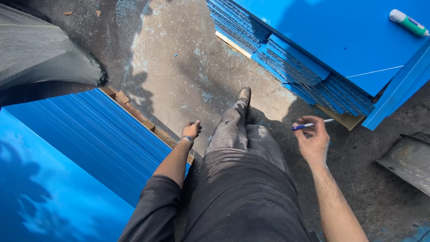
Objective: Measuring blue panels with a tape measure and marking them with a pen.
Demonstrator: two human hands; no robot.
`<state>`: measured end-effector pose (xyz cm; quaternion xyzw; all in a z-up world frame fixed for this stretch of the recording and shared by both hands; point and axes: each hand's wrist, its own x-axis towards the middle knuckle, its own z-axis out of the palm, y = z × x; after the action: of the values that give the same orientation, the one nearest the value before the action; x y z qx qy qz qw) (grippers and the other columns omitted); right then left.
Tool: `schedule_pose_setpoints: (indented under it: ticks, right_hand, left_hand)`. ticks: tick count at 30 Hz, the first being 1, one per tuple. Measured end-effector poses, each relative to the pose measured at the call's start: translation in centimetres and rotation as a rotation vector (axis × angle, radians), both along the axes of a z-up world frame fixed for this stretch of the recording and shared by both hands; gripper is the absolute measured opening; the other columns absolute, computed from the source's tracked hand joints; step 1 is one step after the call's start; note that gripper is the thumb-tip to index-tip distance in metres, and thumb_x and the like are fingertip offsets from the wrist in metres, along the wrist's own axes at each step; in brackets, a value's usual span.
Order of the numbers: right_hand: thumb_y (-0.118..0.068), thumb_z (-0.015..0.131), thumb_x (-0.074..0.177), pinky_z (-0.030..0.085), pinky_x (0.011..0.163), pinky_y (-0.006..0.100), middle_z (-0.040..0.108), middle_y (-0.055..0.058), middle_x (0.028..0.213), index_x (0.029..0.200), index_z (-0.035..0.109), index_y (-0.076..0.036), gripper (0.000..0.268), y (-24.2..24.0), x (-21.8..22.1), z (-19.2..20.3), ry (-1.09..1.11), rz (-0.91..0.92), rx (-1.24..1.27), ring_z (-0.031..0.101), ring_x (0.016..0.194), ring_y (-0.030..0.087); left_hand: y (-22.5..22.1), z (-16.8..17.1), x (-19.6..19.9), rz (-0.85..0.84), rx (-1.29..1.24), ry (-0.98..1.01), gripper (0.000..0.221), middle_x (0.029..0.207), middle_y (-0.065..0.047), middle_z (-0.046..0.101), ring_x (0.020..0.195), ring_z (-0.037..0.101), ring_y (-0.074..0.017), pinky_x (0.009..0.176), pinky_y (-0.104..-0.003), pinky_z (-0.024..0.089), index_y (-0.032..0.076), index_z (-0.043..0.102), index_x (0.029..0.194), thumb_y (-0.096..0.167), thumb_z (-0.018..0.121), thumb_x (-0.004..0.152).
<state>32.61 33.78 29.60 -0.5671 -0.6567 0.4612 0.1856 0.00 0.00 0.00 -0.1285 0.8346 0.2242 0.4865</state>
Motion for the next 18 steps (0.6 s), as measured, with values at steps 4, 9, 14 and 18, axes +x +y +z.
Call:
schedule_pose_setpoints:
  ticks: [4, 9, 14, 18]
  right_hand:
    - [-0.003, 0.085, 0.09, 0.063, 0.075, 0.043, 0.073, 0.024, 0.102, 0.117, 0.066, -0.001, 0.033, -3.3, -0.5, -3.1, 0.038, 0.11, -0.164, 0.074, 0.096, 0.04]
    - [0.0, 0.073, 0.094, 0.063, 0.076, 0.047, 0.073, 0.027, 0.104, 0.123, 0.066, -0.009, 0.031, -10.4, 4.6, -7.2, -0.11, 0.091, -0.411, 0.074, 0.097, 0.041]
    - [-0.023, 0.079, 0.09, 0.06, 0.07, 0.036, 0.079, 0.012, 0.097, 0.12, 0.069, -0.017, 0.032, -22.7, 17.6, -16.8, -0.305, -0.218, -0.607, 0.077, 0.087, 0.024]
    - [-0.029, 0.082, 0.083, 0.062, 0.058, 0.028, 0.08, 0.011, 0.082, 0.115, 0.071, -0.017, 0.036, -35.1, 27.7, -22.8, -0.407, -0.548, -0.751, 0.077, 0.068, 0.02]
  left_hand:
    - [-9.8, 2.3, 4.5, 0.114, -0.076, -0.109, 0.05, 0.101, -0.018, 0.078, 0.088, 0.078, -0.0318, 0.073, -0.045, 0.065, 0.006, 0.067, 0.125, 0.044, 0.07, 0.093]
    - [-11.6, 4.4, 6.9, 0.093, 0.002, -0.187, 0.058, 0.114, -0.027, 0.073, 0.102, 0.074, -0.0387, 0.086, -0.052, 0.059, 0.001, 0.055, 0.136, 0.037, 0.074, 0.095]
    - [-4.9, 9.2, 6.8, -0.083, 0.128, -0.157, 0.052, 0.12, -0.031, 0.069, 0.111, 0.068, -0.0428, 0.096, -0.055, 0.053, -0.004, 0.057, 0.129, 0.036, 0.07, 0.098]
    - [-0.3, 13.8, 6.5, -0.237, 0.253, -0.108, 0.046, 0.119, -0.029, 0.069, 0.11, 0.068, -0.0399, 0.098, -0.055, 0.051, -0.003, 0.057, 0.122, 0.037, 0.069, 0.101]
